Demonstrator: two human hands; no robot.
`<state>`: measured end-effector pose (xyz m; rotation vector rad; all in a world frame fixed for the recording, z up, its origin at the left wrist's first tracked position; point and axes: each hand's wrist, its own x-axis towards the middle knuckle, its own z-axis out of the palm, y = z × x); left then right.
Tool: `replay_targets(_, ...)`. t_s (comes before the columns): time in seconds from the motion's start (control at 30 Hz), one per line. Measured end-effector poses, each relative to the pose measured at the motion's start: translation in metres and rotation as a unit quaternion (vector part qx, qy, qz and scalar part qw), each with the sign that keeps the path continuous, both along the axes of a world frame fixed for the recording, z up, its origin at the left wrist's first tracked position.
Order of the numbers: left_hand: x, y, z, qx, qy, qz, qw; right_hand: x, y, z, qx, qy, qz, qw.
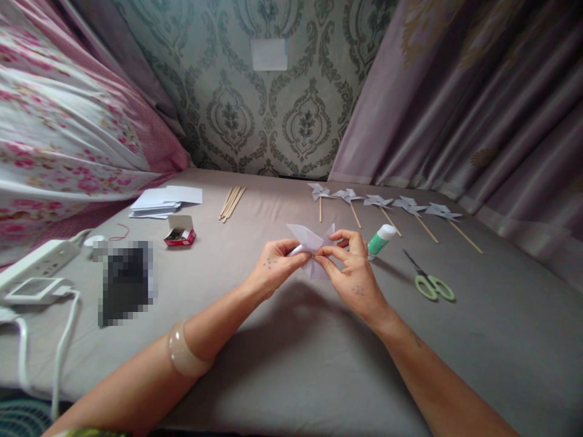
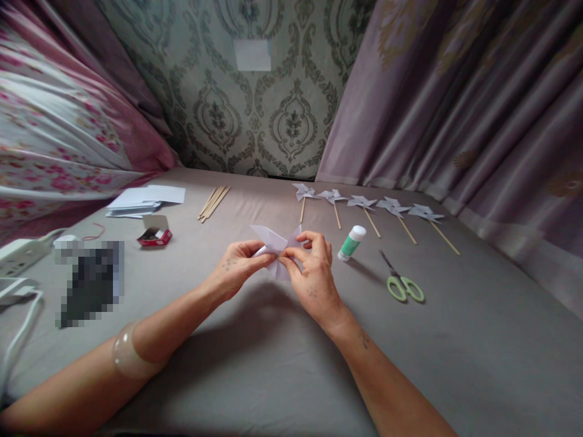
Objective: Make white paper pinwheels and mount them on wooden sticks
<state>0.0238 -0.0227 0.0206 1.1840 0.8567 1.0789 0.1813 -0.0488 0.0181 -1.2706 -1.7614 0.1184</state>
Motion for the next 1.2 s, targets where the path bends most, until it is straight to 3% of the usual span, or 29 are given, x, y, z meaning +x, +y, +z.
replay_targets(0.53, 0.001, -0.004, 0.005, 0.026, 0.037, -0.016, 0.999, 0.0, 0.003, -0.003, 0.0, 0.009, -0.003, 1.0)
replay_targets(0.9, -0.001, 0.001, 0.0, 0.039, 0.033, -0.026, 0.998, 0.001, 0.007, -0.005, -0.012, 0.056, 0.01, 0.998)
replay_targets(1.2, -0.003, 0.001, 0.001, 0.025, 0.013, -0.017, 0.999, -0.005, 0.012, -0.012, -0.036, 0.183, -0.029, 0.982)
